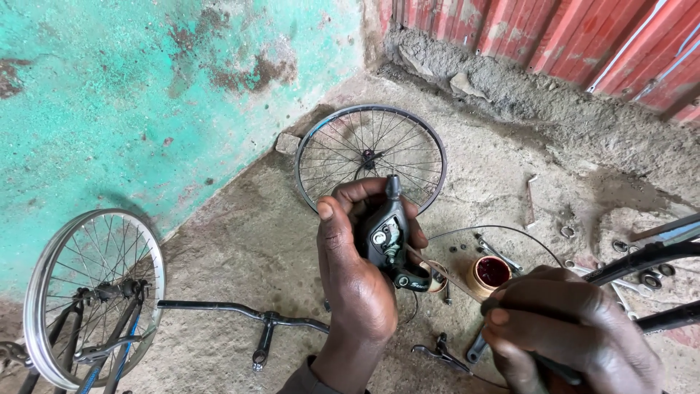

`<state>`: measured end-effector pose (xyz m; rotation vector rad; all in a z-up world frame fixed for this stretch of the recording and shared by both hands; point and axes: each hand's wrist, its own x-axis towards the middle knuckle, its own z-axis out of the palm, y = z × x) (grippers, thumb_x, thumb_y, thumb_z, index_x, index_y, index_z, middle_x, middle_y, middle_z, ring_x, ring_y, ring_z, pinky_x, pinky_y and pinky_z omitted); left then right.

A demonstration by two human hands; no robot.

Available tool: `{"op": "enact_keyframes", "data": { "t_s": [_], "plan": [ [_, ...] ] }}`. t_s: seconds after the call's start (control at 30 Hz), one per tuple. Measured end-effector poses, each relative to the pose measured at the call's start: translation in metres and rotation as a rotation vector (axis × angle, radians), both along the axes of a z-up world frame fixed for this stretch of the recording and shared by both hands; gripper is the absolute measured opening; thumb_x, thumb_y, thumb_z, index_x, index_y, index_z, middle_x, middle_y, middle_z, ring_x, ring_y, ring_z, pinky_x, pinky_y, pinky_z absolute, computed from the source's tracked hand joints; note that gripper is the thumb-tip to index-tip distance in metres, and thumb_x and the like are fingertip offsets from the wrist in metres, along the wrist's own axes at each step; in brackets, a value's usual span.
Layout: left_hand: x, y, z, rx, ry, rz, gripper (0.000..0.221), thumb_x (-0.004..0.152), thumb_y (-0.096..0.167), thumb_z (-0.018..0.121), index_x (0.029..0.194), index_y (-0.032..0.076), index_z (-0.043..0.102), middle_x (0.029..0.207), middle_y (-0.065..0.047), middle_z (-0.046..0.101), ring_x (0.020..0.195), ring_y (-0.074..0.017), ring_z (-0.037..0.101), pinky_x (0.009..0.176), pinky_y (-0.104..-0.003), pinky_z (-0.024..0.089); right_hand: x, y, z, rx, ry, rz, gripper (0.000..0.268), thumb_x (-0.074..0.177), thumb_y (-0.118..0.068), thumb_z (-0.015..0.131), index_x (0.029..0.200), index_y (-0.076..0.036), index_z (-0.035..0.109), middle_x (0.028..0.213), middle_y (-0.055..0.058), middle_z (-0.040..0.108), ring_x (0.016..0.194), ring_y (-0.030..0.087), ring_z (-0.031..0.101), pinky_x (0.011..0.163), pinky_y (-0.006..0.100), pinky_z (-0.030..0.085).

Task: Disassembling a bicycle shifter using a screwdriver and removing the shifter cable.

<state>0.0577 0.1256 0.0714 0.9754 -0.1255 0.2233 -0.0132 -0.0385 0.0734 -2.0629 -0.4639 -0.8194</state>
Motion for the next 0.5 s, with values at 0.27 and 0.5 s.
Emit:
{"op": "enact_keyframes", "data": {
  "t_s": [0.27, 0.5],
  "plan": [
    [0.0, -0.003, -0.003, -0.088, 0.049, -0.027, 0.063, 0.101, 0.056, 0.033, 0.12, -0.001, 0.053, 0.093, -0.014, 0.065, 0.067, -0.0163, 0.063, 0.055, -0.032, 0.052, 0.012, -0.007, -0.009, -0.19, -0.128, 0.06, 0.016, 0.078, -0.014, 0.079, 0.089, -0.012, 0.068, 0.099, 0.01, 0.069, 0.083, 0.016, 0.076, 0.077, 0.031, 0.063],
    [0.001, -0.003, -0.002, -0.078, 0.097, -0.012, 0.065, 0.1, 0.057, 0.033, 0.12, -0.001, 0.053, 0.094, -0.015, 0.065, 0.068, -0.0172, 0.064, 0.054, -0.032, 0.052, 0.009, 0.004, -0.007, -0.187, -0.085, -0.019, 0.015, 0.076, -0.011, 0.08, 0.087, -0.014, 0.072, 0.102, 0.01, 0.069, 0.092, 0.021, 0.078, 0.075, 0.029, 0.063]
  ]
}}
